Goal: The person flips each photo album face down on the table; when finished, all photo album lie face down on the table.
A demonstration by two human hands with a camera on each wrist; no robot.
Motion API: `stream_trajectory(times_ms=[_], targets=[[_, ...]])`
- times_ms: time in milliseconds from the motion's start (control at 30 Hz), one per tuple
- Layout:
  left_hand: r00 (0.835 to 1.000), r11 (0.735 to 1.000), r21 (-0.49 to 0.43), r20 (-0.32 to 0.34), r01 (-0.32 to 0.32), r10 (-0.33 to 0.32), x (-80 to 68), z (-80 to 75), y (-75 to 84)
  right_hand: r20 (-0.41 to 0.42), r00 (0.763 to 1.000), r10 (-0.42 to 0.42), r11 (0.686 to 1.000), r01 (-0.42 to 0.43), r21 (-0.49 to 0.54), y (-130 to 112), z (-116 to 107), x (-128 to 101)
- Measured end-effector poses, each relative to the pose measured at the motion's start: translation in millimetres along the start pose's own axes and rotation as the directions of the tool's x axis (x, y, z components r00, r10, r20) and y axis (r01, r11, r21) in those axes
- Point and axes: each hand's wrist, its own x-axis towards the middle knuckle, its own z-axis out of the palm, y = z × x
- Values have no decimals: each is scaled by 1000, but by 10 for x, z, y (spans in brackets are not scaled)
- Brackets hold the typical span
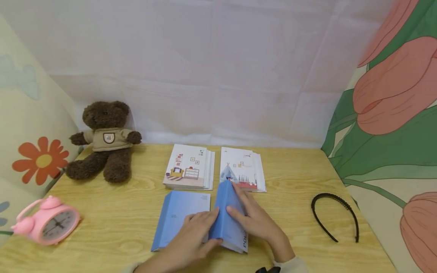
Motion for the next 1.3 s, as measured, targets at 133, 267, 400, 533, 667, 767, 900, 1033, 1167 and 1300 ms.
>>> stream_trajectory(times_ms=[133,267,400,533,667,767,900,1033,1167,1300], targets=[[997,998,30,-55,-47,48,23,-80,53,39,999,3,990,-9,138,-19,-48,-38],[996,997,56,-70,-59,63,68,-92,107,44,999,7,976,-17,216,9,-87,-81],[995,996,69,-82,-58,63,84,-67,131,57,998,8,971,-21,236,25,-111,-103],[992,997,44,-108,-58,62,85,-34,129,63,998,25,971,-39,238,7,-138,-122],[995,999,-25,-95,-31,29,106,1,120,54,997,62,965,-73,251,-22,-171,-135],[998,994,-111,-59,-8,1,164,72,76,46,995,90,959,-99,264,-38,-185,-136],[1000,980,-197,-8,-1,-1,275,263,-28,37,993,113,955,-119,270,-48,-181,-137],[1000,980,-197,4,-20,22,341,446,-113,23,994,111,956,-113,271,-58,-166,-144],[999,980,-196,-1,-37,38,351,510,-136,15,995,97,952,-97,289,-41,-157,-141],[999,989,-144,-16,-43,41,358,493,-110,36,995,94,924,-100,369,21,-196,-149]])
